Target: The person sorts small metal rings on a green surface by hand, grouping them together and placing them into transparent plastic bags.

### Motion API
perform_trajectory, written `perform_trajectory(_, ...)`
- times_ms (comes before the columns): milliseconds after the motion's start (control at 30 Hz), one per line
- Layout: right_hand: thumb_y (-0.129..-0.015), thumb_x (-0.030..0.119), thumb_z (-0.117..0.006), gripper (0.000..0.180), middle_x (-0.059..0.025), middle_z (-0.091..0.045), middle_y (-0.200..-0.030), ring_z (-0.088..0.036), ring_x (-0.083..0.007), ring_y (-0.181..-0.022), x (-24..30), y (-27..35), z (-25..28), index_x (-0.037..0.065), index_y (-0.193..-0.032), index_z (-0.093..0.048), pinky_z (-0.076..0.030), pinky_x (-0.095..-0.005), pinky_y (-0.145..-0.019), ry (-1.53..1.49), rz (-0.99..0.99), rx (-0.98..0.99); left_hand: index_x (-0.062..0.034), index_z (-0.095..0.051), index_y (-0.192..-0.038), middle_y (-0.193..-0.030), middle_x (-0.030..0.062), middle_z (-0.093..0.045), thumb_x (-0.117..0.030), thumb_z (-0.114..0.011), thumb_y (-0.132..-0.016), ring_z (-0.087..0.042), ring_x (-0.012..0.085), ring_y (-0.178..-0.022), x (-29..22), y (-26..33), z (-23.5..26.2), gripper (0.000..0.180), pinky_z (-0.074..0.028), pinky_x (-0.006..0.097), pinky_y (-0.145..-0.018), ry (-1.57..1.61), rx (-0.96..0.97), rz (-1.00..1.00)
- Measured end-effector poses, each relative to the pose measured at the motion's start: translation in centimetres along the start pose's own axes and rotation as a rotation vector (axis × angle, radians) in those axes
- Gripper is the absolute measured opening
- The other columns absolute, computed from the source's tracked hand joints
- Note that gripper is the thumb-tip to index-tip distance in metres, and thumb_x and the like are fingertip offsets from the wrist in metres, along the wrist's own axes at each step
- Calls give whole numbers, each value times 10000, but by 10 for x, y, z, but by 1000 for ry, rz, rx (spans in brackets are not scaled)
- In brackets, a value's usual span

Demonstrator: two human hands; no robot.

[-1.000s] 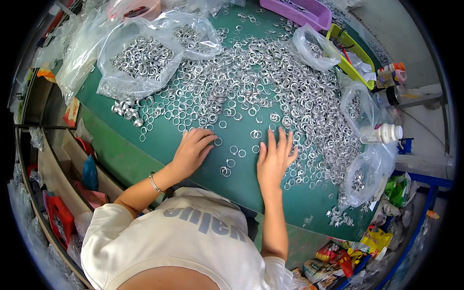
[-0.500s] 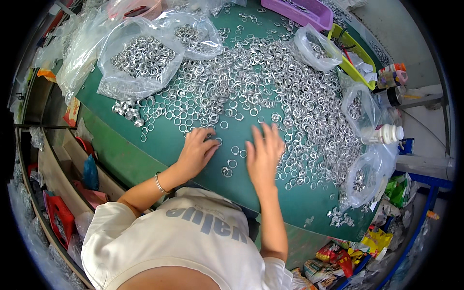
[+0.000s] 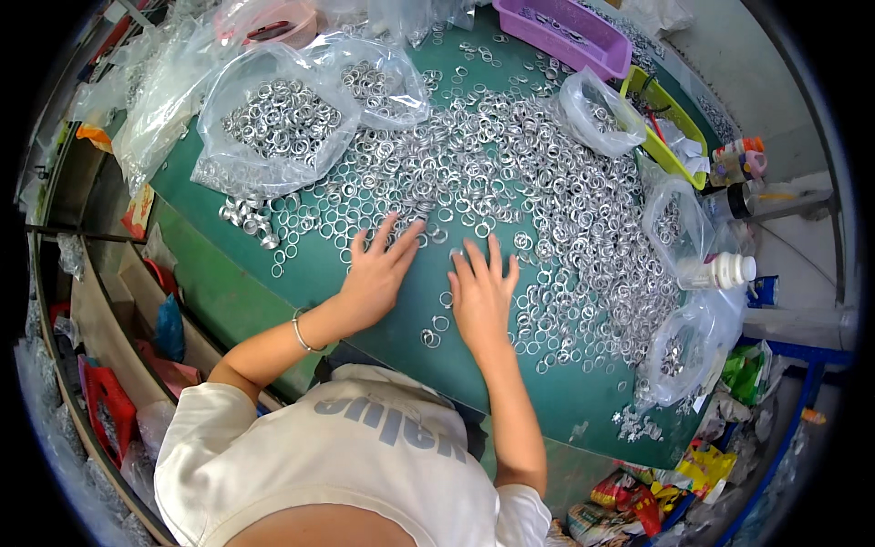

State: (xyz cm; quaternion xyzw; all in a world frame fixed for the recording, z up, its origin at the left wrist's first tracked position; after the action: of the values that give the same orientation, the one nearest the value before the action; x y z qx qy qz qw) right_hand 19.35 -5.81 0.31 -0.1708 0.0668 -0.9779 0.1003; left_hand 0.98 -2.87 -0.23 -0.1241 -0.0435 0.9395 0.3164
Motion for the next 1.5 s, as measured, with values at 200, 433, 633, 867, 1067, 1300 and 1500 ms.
perform_trajectory(200,-860,132,-639,323,-122,-494,-1315,-373,-363,-1312,3,25,26,36,-1167,-609,-280,-544,-1048,-249,-17,46,-21,-514,-1299,-1510,118,-295,14,-598,-718,-228,351,-1413,4,3,0,588,-249,655,-1011,111,-29,70)
perform_trajectory(433,-886,164,-619,402,-139,-451,-1387,-356,-357,-1339,-1,-5,4,33,-1259,-544,-246,-589,-1062,-45,-16,35,-34,-449,-1351,-1457,136,-364,2,-588,-808,-248,322,-1412,-5,-11,-3,561,-168,696,-1060,138,71,-99)
perform_trajectory(633,-834,111,-667,366,-130,-530,-1297,-433,-342,-1273,-7,10,16,32,-1186,-602,-311,-484,-1028,-185,-51,-120,-68,-557,-1229,-1384,119,-426,-46,-629,-823,-293,342,-1372,6,-1,1,413,-181,687,-1062,297,-98,1)
perform_trajectory(867,-800,163,-711,419,-125,-486,-1326,-392,-348,-1288,16,-18,-9,78,-1197,-603,-279,-526,-1042,-80,61,-72,-50,-645,-1044,-1327,125,-441,-75,-689,-769,-316,367,-1328,13,-22,-1,280,-207,642,-1076,254,-140,35)
perform_trajectory(1067,-800,135,-700,314,-121,-500,-1291,-399,-353,-1268,4,-4,-4,60,-1101,-649,-249,-543,-1050,-176,-54,-130,-79,-620,-1027,-1299,110,-466,-70,-737,-741,-347,364,-1325,21,-14,0,309,-196,635,-1083,363,-239,108)
perform_trajectory(1300,-769,104,-704,281,-100,-538,-1113,-460,-321,-1168,17,-2,-2,77,-1044,-653,-293,-518,-1002,-140,-51,-83,-111,-582,-1182,-1343,120,-442,-3,-660,-777,-320,390,-1345,18,-2,14,426,-224,629,-1074,291,-300,207)
perform_trajectory(1500,-787,77,-678,255,-113,-538,-1210,-463,-317,-1180,30,4,0,23,-1033,-644,-330,-496,-989,-142,89,-39,-128,-588,-1243,-1499,95,-331,26,-605,-768,-243,431,-1382,26,17,-1,499,-174,769,-993,111,-29,50)
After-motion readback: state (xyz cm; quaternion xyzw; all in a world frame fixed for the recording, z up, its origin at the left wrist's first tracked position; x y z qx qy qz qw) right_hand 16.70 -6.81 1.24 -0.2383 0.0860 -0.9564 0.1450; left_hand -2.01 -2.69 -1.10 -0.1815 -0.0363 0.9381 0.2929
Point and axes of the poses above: each hand's wrist, its own y-axis away from the middle knuckle, its own z-axis out of the back of the hand, x = y × z, the point moved 1 cm from there along -y, towards the middle knuckle
